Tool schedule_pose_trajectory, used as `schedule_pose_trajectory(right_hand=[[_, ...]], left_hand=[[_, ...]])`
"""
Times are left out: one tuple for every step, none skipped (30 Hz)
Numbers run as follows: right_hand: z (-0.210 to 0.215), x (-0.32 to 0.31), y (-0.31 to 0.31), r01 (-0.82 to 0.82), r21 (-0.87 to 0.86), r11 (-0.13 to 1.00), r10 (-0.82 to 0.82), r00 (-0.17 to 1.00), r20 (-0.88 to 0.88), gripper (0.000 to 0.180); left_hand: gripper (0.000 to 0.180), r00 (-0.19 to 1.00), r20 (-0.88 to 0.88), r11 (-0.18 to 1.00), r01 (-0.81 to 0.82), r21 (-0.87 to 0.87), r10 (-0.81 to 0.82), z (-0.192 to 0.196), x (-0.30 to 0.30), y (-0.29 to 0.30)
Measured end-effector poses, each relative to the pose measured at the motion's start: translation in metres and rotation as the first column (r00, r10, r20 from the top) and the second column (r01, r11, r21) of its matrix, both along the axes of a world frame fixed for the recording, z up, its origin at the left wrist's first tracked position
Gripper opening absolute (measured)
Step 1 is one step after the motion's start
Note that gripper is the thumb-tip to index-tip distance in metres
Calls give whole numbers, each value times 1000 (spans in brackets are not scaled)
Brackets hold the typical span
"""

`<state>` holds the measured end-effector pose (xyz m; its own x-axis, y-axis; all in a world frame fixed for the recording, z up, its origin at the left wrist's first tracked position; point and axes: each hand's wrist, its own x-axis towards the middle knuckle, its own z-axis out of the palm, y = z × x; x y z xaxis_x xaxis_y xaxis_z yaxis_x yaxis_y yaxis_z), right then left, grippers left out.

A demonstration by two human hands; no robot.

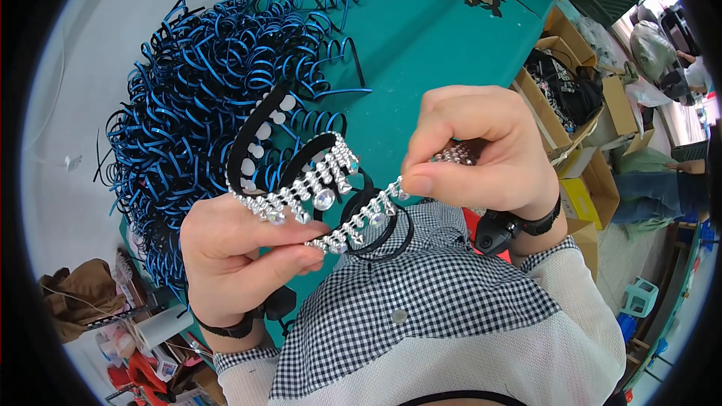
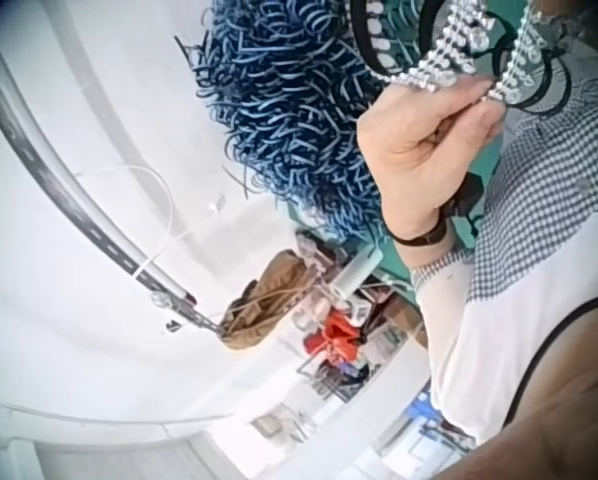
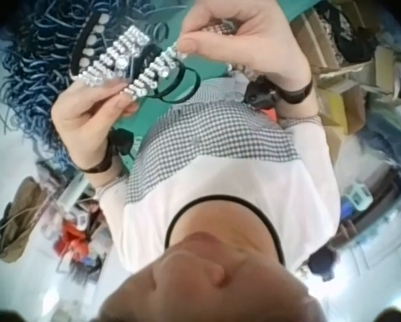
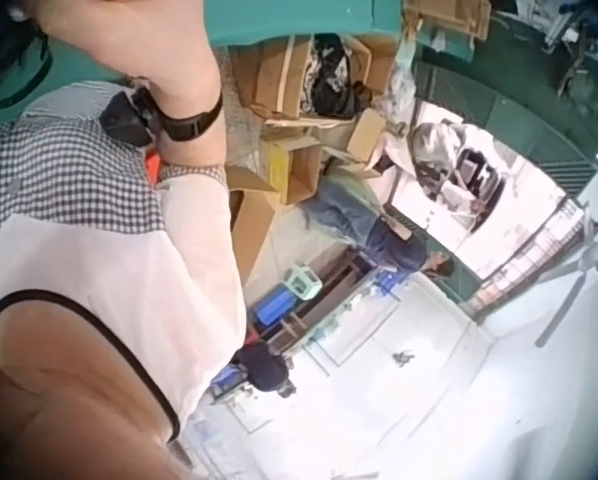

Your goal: The recorder is assembling decorative shoe components, specifically attaching a rhinestone strip to a black flexible band.

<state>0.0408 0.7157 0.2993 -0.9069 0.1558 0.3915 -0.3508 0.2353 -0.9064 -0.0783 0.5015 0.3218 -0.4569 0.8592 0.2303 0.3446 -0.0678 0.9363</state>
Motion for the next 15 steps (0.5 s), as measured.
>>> schedule_pose_trajectory(right_hand=[[1,0,1,-31,-15,999,32,999,38,9],[1,1,1,-26,-15,1000,26,999,36,9],[1,1,2,-44,-28,999,45,998,41,9],[0,1,2,-63,-41,997,64,997,44,10],[-1,1,3,-59,-42,997,61,997,43,10],[-2,1,3,-69,-58,996,71,997,30,10],[-3,1,3,-79,-73,994,80,997,17,10],[-4,0,3,-76,-74,994,77,997,15,10],[-5,-1,3,-90,-79,993,91,996,9,10],[-6,-1,3,-105,-85,991,106,994,2,10],[-6,-2,3,-103,-84,991,104,995,1,10],[-7,-2,3,-115,-94,989,115,993,-1,11],[-8,-3,2,-126,-105,986,127,992,-4,11],[-9,-3,3,-121,-104,987,121,993,-5,11],[-11,-3,4,-127,-100,987,127,992,-5,12]], left_hand=[[15,1000,31,1000,-1,-7,1,0,0,0],[15,998,61,1000,0,-14,1,1,0,0],[15,999,36,1000,7,6,-7,-1,-2,0],[15,999,34,1000,12,6,-12,0,-2,0],[16,999,36,1000,16,-4,-15,1,-2,0],[16,999,39,1000,19,-14,-19,1,-2,0],[16,999,37,1000,23,-15,-22,1,-1,-1],[17,999,44,1000,22,-8,-22,1,0,-2],[17,999,50,1000,22,-1,-22,0,0,-1],[17,998,48,1000,26,-1,-26,0,-2,-1],[18,997,44,998,63,26,-64,-2,-4,-2],[18,994,39,994,100,52,-102,-4,-5,-1],[18,997,36,997,60,54,-62,-5,-2,-1],[18,997,34,996,65,55,-67,-4,-4,1],[19,992,-58,990,119,73,-115,-4,-8,3]])
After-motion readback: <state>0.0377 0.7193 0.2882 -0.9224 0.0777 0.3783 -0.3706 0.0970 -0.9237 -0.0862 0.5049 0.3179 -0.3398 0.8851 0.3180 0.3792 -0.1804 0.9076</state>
